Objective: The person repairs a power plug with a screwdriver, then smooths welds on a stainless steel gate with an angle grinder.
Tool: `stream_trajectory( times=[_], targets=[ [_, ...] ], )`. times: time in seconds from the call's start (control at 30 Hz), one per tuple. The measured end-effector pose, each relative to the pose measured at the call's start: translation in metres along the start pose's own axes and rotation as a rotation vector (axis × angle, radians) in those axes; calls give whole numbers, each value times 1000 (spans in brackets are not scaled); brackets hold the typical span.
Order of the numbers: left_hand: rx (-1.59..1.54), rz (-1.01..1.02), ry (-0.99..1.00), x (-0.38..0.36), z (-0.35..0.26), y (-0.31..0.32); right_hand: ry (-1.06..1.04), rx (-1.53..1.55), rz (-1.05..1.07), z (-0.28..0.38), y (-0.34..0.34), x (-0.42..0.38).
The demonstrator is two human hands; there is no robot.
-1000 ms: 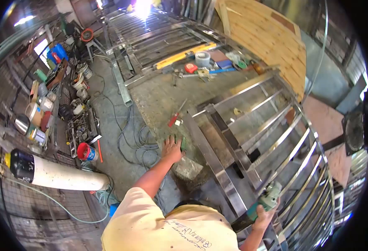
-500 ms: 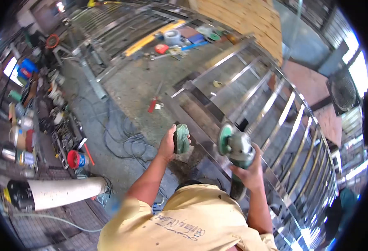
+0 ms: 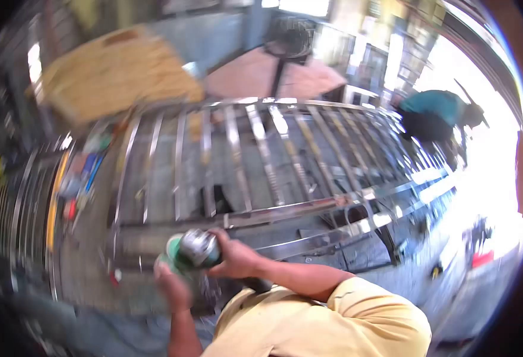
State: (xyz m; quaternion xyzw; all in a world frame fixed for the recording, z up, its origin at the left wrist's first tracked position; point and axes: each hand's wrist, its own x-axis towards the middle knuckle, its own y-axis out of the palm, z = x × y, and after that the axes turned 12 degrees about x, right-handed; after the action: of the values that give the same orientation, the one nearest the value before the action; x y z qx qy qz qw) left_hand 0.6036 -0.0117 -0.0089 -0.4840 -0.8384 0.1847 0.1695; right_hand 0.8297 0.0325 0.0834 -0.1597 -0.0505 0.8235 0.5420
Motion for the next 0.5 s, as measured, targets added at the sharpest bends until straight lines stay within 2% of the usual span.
stream_trajectory(
  times=[0.03,0.07,0.13,0.2,0.23,0.27,0.37,0.5],
  targets=[
    [102,12,52,-5,-25,-5,-47,37,-16,-6,0,-3],
    [37,84,-17,-3,-27,-3,-35,58,-34,-7,-2,-6],
    [128,37,77,-2,-17,2,-50,115,-54,-3,-5,-14],
    [113,-23,30,2,-1,5,-95,139,-86,-9,-2,-17],
    [106,-56,2,5,-15,11,-104,146,-98,-8,-4,-21],
    [-17,-43,-50,6,-29,11,-136,136,-114,-14,-1,-20],
    [-39,48,-4,21,-48,6,-135,175,-114,-7,-6,-31],
    [338,54,12,-14,-49,-1,-97,212,-161,-4,-24,-53]
  ],
)
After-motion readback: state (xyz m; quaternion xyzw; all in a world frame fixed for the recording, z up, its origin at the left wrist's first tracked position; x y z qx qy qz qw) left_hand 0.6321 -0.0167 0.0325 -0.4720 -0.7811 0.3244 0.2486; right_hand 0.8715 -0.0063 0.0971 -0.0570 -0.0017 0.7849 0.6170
